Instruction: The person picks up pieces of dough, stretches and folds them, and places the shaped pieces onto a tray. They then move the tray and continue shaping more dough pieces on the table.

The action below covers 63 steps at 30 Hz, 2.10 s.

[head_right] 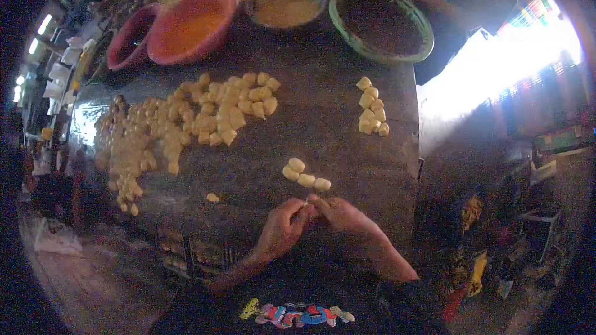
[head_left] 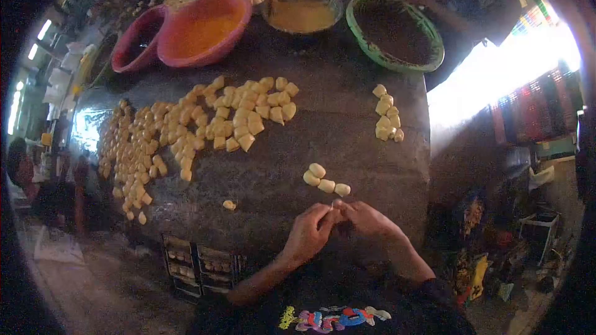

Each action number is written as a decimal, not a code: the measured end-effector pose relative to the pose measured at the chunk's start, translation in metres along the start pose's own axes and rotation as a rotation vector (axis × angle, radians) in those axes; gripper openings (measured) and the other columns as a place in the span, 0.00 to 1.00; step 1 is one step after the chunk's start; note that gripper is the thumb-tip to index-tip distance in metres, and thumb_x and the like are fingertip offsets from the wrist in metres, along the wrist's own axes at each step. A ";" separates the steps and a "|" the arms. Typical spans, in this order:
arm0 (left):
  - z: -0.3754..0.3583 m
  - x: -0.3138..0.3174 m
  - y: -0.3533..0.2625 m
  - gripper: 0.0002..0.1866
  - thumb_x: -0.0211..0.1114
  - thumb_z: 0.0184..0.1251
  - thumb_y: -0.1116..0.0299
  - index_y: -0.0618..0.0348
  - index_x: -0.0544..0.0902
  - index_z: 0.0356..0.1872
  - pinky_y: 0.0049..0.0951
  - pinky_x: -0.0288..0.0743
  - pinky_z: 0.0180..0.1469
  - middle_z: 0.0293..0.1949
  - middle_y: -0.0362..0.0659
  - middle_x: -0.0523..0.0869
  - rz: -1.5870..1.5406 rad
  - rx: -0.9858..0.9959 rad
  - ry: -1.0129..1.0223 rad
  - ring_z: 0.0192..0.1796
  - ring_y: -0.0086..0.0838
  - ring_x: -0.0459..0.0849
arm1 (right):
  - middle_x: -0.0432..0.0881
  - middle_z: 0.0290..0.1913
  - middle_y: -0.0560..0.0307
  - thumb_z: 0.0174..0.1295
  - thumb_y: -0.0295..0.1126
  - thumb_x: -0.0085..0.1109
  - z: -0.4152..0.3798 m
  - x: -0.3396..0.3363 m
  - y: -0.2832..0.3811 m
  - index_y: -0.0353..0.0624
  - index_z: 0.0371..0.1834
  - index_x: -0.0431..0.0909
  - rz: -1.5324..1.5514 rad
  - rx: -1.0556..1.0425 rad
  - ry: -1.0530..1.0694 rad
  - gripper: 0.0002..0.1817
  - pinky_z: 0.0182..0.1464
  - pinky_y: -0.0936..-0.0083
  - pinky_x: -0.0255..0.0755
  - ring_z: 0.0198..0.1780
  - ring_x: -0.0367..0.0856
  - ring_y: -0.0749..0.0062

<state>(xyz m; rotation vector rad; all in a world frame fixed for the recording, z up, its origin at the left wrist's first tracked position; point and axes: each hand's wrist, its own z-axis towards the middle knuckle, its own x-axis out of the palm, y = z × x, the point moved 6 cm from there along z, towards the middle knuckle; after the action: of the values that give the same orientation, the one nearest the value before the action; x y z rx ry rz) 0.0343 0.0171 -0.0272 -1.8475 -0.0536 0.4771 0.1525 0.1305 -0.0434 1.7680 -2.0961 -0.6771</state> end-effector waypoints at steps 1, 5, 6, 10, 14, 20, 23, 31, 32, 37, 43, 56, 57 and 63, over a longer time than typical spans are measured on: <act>0.013 -0.001 -0.001 0.15 0.61 0.83 0.63 0.64 0.84 0.57 0.41 0.81 0.56 0.50 0.51 0.88 -0.002 0.030 -0.055 0.52 0.40 0.88 | 0.88 0.48 0.49 0.80 0.40 0.57 0.008 -0.009 0.003 0.37 0.60 0.82 0.137 -0.132 -0.061 0.19 0.56 0.71 0.77 0.51 0.84 0.71; 0.057 0.000 0.014 0.13 0.64 0.78 0.73 0.62 0.83 0.59 0.40 0.80 0.62 0.56 0.49 0.84 -0.285 -0.063 -0.225 0.58 0.37 0.85 | 0.88 0.55 0.48 0.75 0.34 0.63 0.035 -0.035 0.011 0.39 0.58 0.82 0.202 -0.546 -0.492 0.14 0.58 0.66 0.79 0.52 0.87 0.58; 0.056 -0.005 0.014 0.15 0.64 0.78 0.74 0.62 0.80 0.61 0.40 0.80 0.63 0.58 0.50 0.82 -0.229 -0.030 -0.282 0.60 0.38 0.83 | 0.88 0.58 0.47 0.74 0.31 0.64 0.037 -0.038 0.016 0.39 0.56 0.83 0.085 -0.626 -0.641 0.13 0.59 0.64 0.80 0.53 0.88 0.52; 0.025 -0.004 0.041 0.24 0.64 0.78 0.75 0.61 0.68 0.70 0.38 0.75 0.69 0.67 0.49 0.72 -0.171 -0.153 -0.422 0.67 0.37 0.77 | 0.87 0.58 0.47 0.72 0.27 0.63 0.056 -0.036 0.020 0.39 0.58 0.82 -0.126 -0.745 -0.723 0.13 0.67 0.59 0.76 0.56 0.88 0.54; 0.023 0.020 0.067 0.32 0.63 0.80 0.73 0.60 0.56 0.76 0.38 0.73 0.71 0.70 0.50 0.66 -0.680 -0.232 -0.472 0.69 0.37 0.75 | 0.86 0.62 0.45 0.70 0.26 0.63 0.055 -0.022 0.016 0.37 0.58 0.82 -0.325 -0.876 -0.710 0.14 0.74 0.51 0.70 0.60 0.86 0.48; 0.006 0.001 0.073 0.35 0.62 0.81 0.69 0.60 0.51 0.79 0.37 0.80 0.64 0.74 0.55 0.59 -0.799 -0.194 -0.485 0.73 0.42 0.71 | 0.84 0.62 0.41 0.68 0.25 0.65 0.063 -0.036 0.056 0.37 0.59 0.81 -0.570 -1.032 -0.853 0.17 0.70 0.45 0.72 0.64 0.81 0.45; -0.054 0.000 0.142 0.32 0.62 0.82 0.69 0.62 0.57 0.78 0.38 0.82 0.60 0.73 0.55 0.60 -0.393 -0.052 -0.563 0.69 0.41 0.75 | 0.79 0.64 0.40 0.69 0.30 0.63 0.095 -0.044 0.133 0.43 0.65 0.76 -0.514 -0.981 -0.772 0.21 0.65 0.47 0.77 0.64 0.80 0.39; -0.173 -0.089 0.139 0.25 0.59 0.84 0.64 0.64 0.68 0.74 0.40 0.83 0.55 0.69 0.52 0.69 -0.621 -0.028 -0.793 0.54 0.34 0.85 | 0.82 0.56 0.43 0.73 0.36 0.59 0.172 -0.021 0.163 0.39 0.56 0.77 -0.013 -0.941 -0.751 0.15 0.57 0.53 0.78 0.56 0.83 0.46; -0.188 -0.095 0.141 0.25 0.59 0.84 0.63 0.63 0.68 0.73 0.40 0.83 0.56 0.68 0.52 0.70 -0.645 -0.053 -0.807 0.55 0.34 0.85 | 0.82 0.55 0.44 0.74 0.36 0.57 0.157 -0.008 0.155 0.38 0.54 0.78 0.038 -0.884 -0.775 0.14 0.55 0.54 0.79 0.54 0.84 0.48; -0.221 -0.084 0.166 0.24 0.59 0.85 0.60 0.63 0.72 0.71 0.39 0.81 0.59 0.61 0.49 0.79 -0.795 -0.066 -0.773 0.56 0.34 0.85 | 0.83 0.51 0.50 0.76 0.35 0.57 0.133 0.057 0.050 0.41 0.56 0.83 -0.391 -0.752 -0.606 0.13 0.55 0.60 0.78 0.51 0.83 0.65; -0.185 -0.081 0.097 0.23 0.59 0.84 0.58 0.61 0.75 0.70 0.44 0.77 0.67 0.63 0.53 0.81 -0.086 0.030 -0.651 0.66 0.43 0.81 | 0.86 0.54 0.51 0.78 0.37 0.56 0.007 0.188 0.013 0.34 0.61 0.81 0.240 -0.549 -0.029 0.19 0.60 0.65 0.80 0.53 0.85 0.63; -0.087 -0.006 0.103 0.35 0.42 0.88 0.44 0.62 0.60 0.80 0.56 0.52 0.83 0.76 0.59 0.70 0.273 0.375 -0.243 0.77 0.51 0.72 | 0.84 0.57 0.46 0.76 0.33 0.55 -0.057 0.037 0.020 0.33 0.67 0.75 0.514 -0.689 -0.425 0.20 0.57 0.65 0.83 0.54 0.86 0.60; -0.083 -0.009 0.094 0.36 0.42 0.88 0.43 0.63 0.60 0.80 0.56 0.49 0.84 0.76 0.59 0.70 0.246 0.366 -0.320 0.76 0.51 0.73 | 0.84 0.55 0.47 0.76 0.32 0.53 -0.069 0.024 0.044 0.32 0.66 0.75 0.814 -0.703 -0.314 0.20 0.57 0.64 0.83 0.53 0.86 0.61; 0.020 -0.061 -0.072 0.27 0.65 0.78 0.47 0.59 0.81 0.63 0.52 0.71 0.73 0.65 0.54 0.84 0.197 0.773 -0.319 0.68 0.48 0.83 | 0.84 0.58 0.54 0.78 0.35 0.58 -0.021 0.000 0.058 0.35 0.68 0.75 0.798 -0.363 -0.101 0.21 0.62 0.71 0.79 0.57 0.84 0.70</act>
<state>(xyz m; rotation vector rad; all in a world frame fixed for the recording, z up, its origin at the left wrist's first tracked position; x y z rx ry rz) -0.0141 0.0424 0.0520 -1.0128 0.0892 0.7965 0.1152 0.1348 0.0053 0.6256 -2.2949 -0.8258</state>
